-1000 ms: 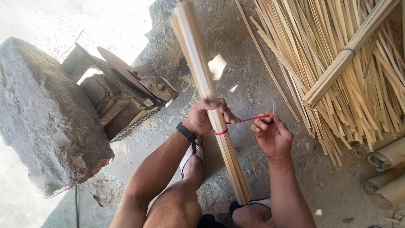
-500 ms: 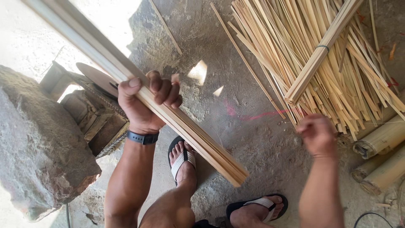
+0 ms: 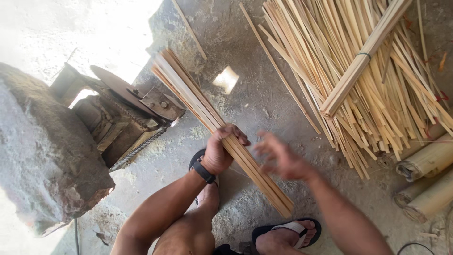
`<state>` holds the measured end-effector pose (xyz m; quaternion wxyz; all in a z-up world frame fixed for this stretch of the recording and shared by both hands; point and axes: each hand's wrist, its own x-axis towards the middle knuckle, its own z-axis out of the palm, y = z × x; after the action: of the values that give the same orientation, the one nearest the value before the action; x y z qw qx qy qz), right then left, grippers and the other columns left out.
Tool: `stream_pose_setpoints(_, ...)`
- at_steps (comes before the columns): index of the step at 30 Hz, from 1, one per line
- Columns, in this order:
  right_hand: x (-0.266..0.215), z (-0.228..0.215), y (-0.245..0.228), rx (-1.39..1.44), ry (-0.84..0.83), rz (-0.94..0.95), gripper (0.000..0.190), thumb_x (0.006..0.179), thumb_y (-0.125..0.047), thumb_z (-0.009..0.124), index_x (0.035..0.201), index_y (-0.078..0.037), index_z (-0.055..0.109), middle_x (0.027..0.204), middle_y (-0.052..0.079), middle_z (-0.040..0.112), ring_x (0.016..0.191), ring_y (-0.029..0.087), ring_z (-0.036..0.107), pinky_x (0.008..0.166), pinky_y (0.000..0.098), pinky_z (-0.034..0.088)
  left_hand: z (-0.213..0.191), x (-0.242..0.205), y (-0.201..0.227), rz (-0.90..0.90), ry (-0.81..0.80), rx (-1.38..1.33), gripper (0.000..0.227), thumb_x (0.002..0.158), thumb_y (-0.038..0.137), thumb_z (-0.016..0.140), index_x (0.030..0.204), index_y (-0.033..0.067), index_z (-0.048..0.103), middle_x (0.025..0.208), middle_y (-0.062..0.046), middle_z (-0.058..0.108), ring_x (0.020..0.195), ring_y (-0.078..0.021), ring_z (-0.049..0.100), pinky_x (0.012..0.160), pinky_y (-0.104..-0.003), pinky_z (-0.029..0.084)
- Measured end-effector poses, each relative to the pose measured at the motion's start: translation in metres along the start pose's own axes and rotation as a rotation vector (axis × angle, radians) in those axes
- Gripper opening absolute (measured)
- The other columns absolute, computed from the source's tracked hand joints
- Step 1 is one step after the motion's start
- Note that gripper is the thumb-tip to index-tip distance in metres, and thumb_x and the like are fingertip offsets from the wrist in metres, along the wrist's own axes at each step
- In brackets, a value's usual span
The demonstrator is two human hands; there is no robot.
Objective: The person sits on the floor and uses a bandsaw to cut bundles of thin bamboo strips into shorter lengths. They repeatedly feed the strips through the saw, collect the cut pieces, and stack them on the floor.
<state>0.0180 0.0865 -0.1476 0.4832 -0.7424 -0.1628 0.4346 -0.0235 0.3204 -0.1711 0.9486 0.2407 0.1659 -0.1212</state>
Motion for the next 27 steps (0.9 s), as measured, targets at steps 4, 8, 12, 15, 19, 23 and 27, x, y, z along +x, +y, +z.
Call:
stream_pose_setpoints(4,0.005,0.068,0.01,-0.143,0.007,0.063,0.047,0.078,-0.028,0.08,0.114,-0.003,0.062,0.088,0.013,0.074,0.079,0.022,0.074,0.073,0.0389,0.062,-0.011,-0.024,-0.011,-0.056,-0.07,0.129,0.033,0.085,0.029,0.071,0.105,0.004,0.061,0.097,-0.013,0.068,0.096,-0.0277,0.065,0.092,-0.044,0.053)
stream_pose_setpoints(8,-0.01,0.055,0.051,-0.093,-0.167,0.246,0.02,0.078,-0.019,0.073,0.088,-0.004,0.064,0.07,0.005,0.068,0.062,0.016,0.069,0.058,0.0371,0.059,-0.021,-0.035,0.01,0.174,0.014,0.204,0.046,0.082,0.029,0.071,0.121,0.0076,0.06,0.099,-0.014,0.071,0.094,-0.0273,0.069,0.087,-0.044,0.058)
stream_pose_setpoints(12,-0.022,0.075,0.078,0.158,-0.317,0.382,0.021,0.076,-0.015,0.076,0.087,-0.003,0.062,0.068,0.004,0.067,0.057,0.016,0.067,0.056,0.0372,0.056,-0.048,-0.039,0.039,0.165,0.366,0.029,0.041,0.09,0.016,0.071,0.125,0.0016,0.056,0.099,-0.012,0.068,0.092,-0.0252,0.068,0.085,-0.046,0.06)
stream_pose_setpoints(15,-0.016,0.101,0.092,-0.076,-0.271,0.305,0.02,0.077,-0.018,0.078,0.088,-0.006,0.066,0.069,0.001,0.072,0.063,0.013,0.072,0.063,0.0316,0.059,-0.074,-0.044,0.037,0.144,0.402,0.006,0.038,0.093,0.01,0.072,0.125,-0.0028,0.057,0.097,-0.012,0.066,0.09,-0.0264,0.068,0.082,-0.046,0.06)
stream_pose_setpoints(19,0.006,0.102,0.097,-0.159,-0.231,0.332,0.032,0.075,-0.017,0.076,0.103,-0.004,0.069,0.079,0.008,0.07,0.074,0.02,0.067,0.065,0.0358,0.057,-0.098,-0.053,0.036,0.204,0.362,-0.02,0.037,0.087,0.005,0.072,0.121,0.0046,0.058,0.097,-0.012,0.068,0.091,-0.0256,0.069,0.082,-0.043,0.059)
stream_pose_setpoints(23,0.023,0.089,0.064,-0.311,-0.248,0.349,0.069,0.07,-0.03,0.089,0.129,-0.008,0.062,0.105,0.014,0.071,0.099,0.025,0.069,0.086,0.0378,0.055,-0.124,-0.056,0.038,0.186,0.337,-0.137,0.025,0.088,0.005,0.069,0.112,-0.0011,0.063,0.099,-0.011,0.07,0.092,-0.024,0.069,0.083,-0.044,0.062)
stream_pose_setpoints(27,0.057,0.108,0.025,-0.217,-0.024,0.053,0.069,0.084,-0.042,0.079,0.136,-0.004,0.056,0.121,0.017,0.07,0.112,0.026,0.07,0.095,0.0401,0.056,-0.148,-0.053,0.031,0.24,0.27,-0.029,0.019,0.095,0.002,0.073,0.113,0.0018,0.066,0.105,-0.007,0.07,0.097,-0.0194,0.068,0.087,-0.037,0.058)
